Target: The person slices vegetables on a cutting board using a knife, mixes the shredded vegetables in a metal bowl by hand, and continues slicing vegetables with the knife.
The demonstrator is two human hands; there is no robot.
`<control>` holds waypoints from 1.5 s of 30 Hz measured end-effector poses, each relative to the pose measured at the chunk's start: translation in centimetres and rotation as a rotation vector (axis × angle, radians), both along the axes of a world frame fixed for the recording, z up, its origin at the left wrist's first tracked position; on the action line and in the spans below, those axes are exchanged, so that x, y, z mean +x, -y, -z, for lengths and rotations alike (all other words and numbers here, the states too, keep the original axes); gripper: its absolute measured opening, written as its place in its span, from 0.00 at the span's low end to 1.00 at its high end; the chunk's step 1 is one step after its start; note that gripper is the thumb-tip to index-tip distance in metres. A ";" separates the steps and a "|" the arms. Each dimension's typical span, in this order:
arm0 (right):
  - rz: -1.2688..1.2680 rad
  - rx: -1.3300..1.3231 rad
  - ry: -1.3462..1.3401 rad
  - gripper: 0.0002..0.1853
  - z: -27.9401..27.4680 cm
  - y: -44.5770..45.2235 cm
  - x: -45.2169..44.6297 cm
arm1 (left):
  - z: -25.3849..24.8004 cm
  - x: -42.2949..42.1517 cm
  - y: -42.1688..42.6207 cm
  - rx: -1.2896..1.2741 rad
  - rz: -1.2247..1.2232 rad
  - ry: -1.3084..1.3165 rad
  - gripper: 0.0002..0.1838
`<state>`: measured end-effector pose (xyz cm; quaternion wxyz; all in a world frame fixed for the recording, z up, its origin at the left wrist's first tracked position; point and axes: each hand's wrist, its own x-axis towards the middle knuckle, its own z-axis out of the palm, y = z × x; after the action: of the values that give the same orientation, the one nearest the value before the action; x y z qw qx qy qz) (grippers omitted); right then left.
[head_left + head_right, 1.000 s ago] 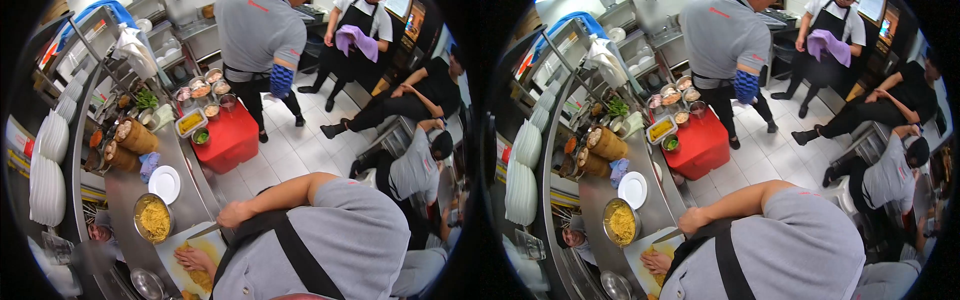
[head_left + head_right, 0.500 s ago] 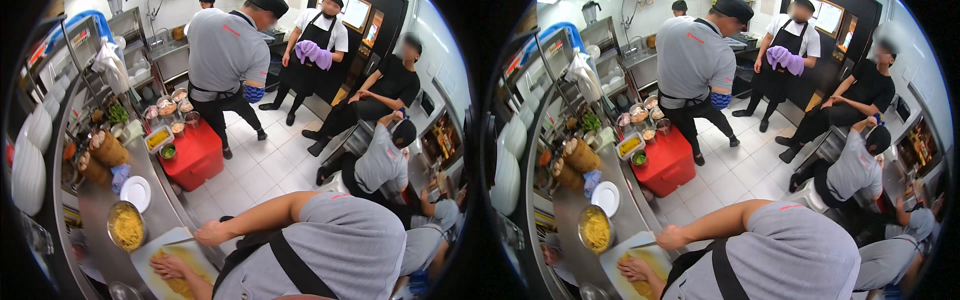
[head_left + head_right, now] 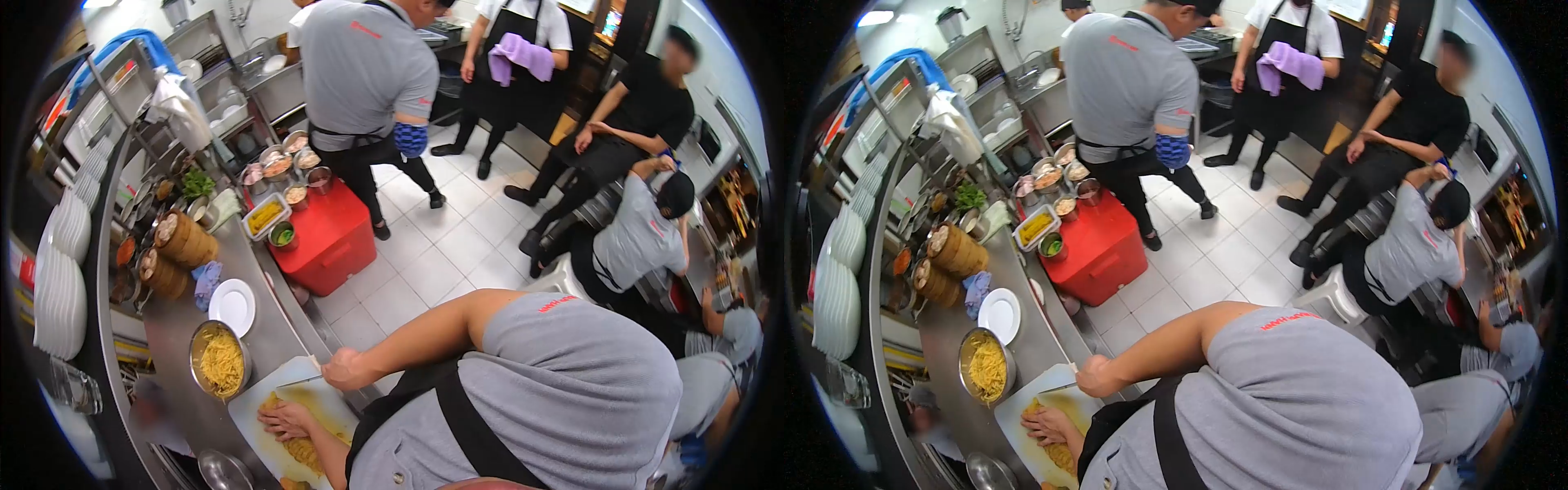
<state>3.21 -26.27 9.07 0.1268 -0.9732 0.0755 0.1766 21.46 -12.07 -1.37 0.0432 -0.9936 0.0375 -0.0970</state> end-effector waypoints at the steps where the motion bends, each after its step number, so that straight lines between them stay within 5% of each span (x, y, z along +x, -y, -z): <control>1: 0.013 0.043 0.011 0.18 0.1 0.3 0.1 | -0.2 0.1 -0.1 -0.001 -0.031 0.008 0.32; 4: -0.024 -0.105 0.183 0.11 -0.1 1.0 -0.2 | -0.1 -0.2 0.2 -0.028 -0.022 -0.012 0.32; 12: -0.261 -0.051 0.067 0.14 -3.7 6.3 2.2 | -1.5 -1.0 1.3 -0.020 -0.060 0.012 0.31; 15: -0.206 0.004 0.038 0.14 -5.9 6.7 2.1 | 3.8 2.1 -0.2 -0.077 -0.052 0.056 0.31; 18: -0.242 0.064 -0.035 0.16 -6.2 8.6 1.9 | -2.3 -1.1 1.4 -0.069 -0.047 -0.044 0.31; 24: -0.398 0.091 -0.068 0.21 -0.8 10.5 1.8 | -3.2 -1.3 1.2 -0.107 0.010 -0.088 0.31; 26: -0.193 0.196 0.092 0.19 1.2 11.1 1.0 | 0.5 0.4 -0.6 -0.212 0.129 -0.029 0.32; 28: -0.243 0.210 -0.045 0.19 -2.1 12.3 1.5 | 1.5 0.4 -0.5 -0.105 0.043 -0.032 0.33; 38: -0.139 0.216 0.026 0.14 -2.5 11.4 2.8 | 0.9 0.5 -0.6 -0.534 0.055 0.252 0.27; 45: -0.203 0.095 -0.017 0.14 -2.9 9.7 6.8 | 0.2 0.1 -0.7 -0.499 0.047 0.227 0.23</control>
<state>10.04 -36.00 11.94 0.1536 -0.9672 -0.0311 0.2001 21.55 -11.35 -1.59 -0.2015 -0.9551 0.0305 -0.2148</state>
